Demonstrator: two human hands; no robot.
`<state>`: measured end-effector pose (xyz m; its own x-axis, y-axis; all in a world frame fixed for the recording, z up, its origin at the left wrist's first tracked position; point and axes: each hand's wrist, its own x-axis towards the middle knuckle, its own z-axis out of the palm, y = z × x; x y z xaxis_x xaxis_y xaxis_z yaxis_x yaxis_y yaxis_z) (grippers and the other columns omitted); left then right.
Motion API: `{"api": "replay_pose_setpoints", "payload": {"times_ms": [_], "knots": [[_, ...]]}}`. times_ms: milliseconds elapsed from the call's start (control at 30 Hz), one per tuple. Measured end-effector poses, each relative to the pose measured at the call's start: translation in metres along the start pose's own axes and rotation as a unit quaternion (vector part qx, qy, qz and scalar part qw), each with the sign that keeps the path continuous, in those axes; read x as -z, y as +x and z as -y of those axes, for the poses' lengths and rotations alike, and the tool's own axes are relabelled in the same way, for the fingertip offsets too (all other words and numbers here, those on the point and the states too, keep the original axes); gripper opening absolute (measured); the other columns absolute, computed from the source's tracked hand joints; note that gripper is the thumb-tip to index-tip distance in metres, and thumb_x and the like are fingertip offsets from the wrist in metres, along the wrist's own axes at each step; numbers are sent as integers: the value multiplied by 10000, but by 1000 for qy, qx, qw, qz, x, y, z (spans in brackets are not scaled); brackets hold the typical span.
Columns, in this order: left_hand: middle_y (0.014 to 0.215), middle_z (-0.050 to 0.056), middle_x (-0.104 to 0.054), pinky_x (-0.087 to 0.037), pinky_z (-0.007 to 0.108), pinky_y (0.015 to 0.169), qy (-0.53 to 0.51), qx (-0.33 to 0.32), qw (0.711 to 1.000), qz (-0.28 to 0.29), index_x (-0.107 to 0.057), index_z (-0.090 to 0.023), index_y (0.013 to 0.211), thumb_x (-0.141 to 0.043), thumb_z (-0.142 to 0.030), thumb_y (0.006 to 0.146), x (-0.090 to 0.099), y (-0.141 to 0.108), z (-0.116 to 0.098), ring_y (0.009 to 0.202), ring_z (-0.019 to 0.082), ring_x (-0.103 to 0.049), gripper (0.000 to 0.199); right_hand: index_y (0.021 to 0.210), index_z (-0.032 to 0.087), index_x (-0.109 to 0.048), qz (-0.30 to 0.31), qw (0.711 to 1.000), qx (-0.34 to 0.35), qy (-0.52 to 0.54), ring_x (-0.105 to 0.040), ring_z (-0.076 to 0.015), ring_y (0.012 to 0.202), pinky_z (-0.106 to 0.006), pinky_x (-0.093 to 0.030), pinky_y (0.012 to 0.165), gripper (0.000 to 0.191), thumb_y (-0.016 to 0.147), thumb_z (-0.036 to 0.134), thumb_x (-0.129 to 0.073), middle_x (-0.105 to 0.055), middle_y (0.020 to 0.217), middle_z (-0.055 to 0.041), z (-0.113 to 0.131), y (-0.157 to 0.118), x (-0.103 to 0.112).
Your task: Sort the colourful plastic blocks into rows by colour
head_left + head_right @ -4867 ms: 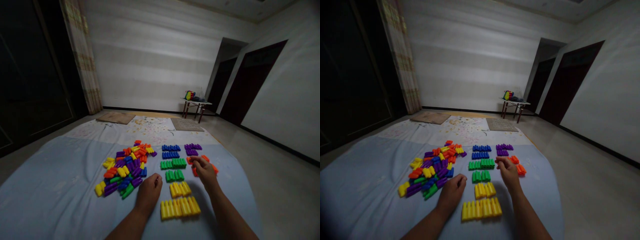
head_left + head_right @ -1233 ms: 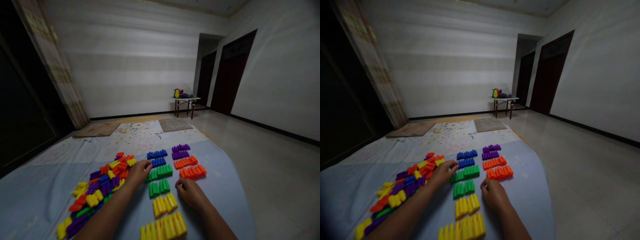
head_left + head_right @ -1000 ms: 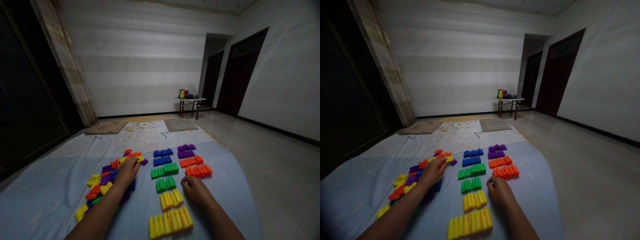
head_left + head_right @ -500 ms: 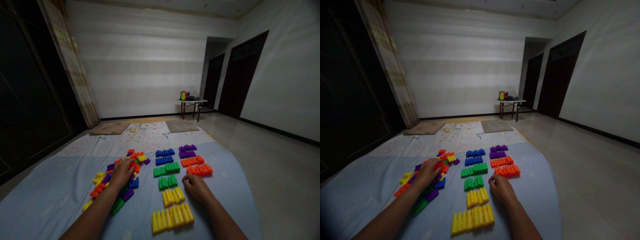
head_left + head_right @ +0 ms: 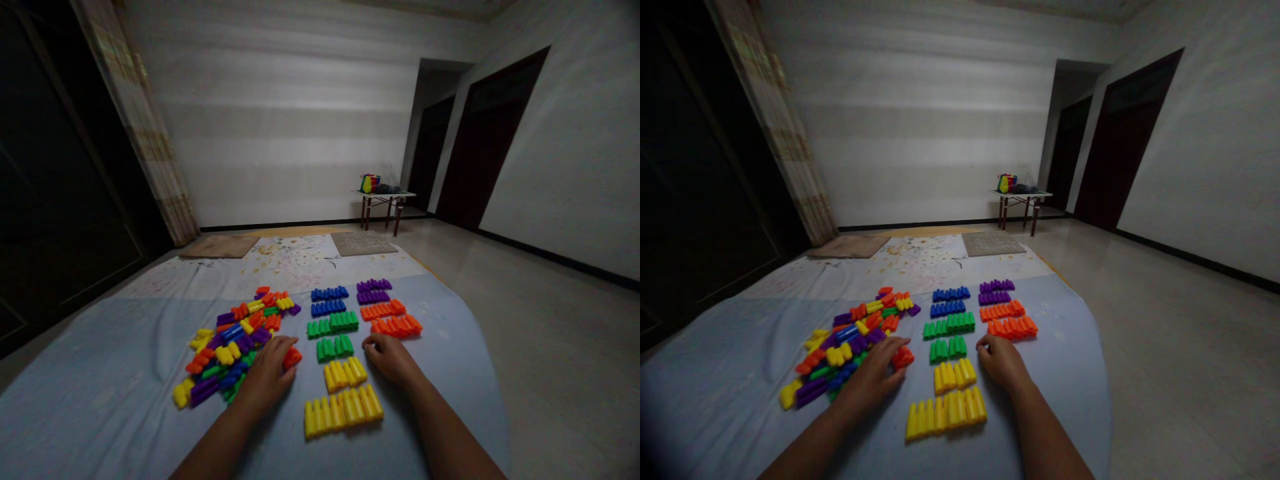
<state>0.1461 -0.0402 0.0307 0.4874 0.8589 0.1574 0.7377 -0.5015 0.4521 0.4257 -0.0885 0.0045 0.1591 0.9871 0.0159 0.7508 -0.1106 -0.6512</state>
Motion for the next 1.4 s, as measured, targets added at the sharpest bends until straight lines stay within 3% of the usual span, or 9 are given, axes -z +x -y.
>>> {"api": "replay_pose_setpoints", "payload": {"times_ms": [233, 500, 800, 1100, 1400], "knots": [[1246, 104, -529, -296, 378, 1034, 71, 47, 996, -24, -497, -166, 1214, -481, -326, 778, -6, -3, -1, 1191, 226, -436, 465, 934, 177, -671, 3, 1000, -8, -9, -621, -156, 776, -237, -403, 683, 264, 797, 254, -460, -695, 872, -52, 2, -1, 1], [1243, 93, -546, -316, 376, 1015, 133, 44, 990, -30, -565, -198, 1141, -463, -323, 794, -18, -4, 13, 1184, 228, -455, 383, 939, 191, -670, -7, 1000, -8, -17, -609, -158, 793, -233, -397, 669, 255, 790, 266, -477, -685, 899, -47, 3, -2, 2], [1169, 49, -605, -305, 410, 969, 98, 11, 995, -20, -584, -254, 1101, -455, -337, 812, -14, -10, 8, 1132, 227, -489, 327, 953, 182, -664, 0, 1000, 1, -24, -605, -162, 799, -240, -392, 675, 267, 796, 276, -470, -680, 916, -58, 2, -3, 3], [1201, 98, -588, -245, 447, 987, 128, 39, 991, -20, -564, -206, 1152, -454, -347, 810, -12, -9, 2, 1157, 241, -475, 386, 937, 186, -672, 5, 1000, 6, -20, -612, -165, 787, -242, -394, 681, 260, 784, 278, -483, -689, 894, -59, -1, -1, 2], [1154, 85, -620, -256, 474, 987, 134, 28, 989, -47, -579, -214, 1142, -483, -411, 771, -20, -4, 17, 1115, 265, -514, 431, 941, 200, -673, -7, 1000, -3, -21, -615, -169, 816, -242, -403, 689, 269, 788, 287, -470, -688, 932, -56, 6, -2, 4]]}}
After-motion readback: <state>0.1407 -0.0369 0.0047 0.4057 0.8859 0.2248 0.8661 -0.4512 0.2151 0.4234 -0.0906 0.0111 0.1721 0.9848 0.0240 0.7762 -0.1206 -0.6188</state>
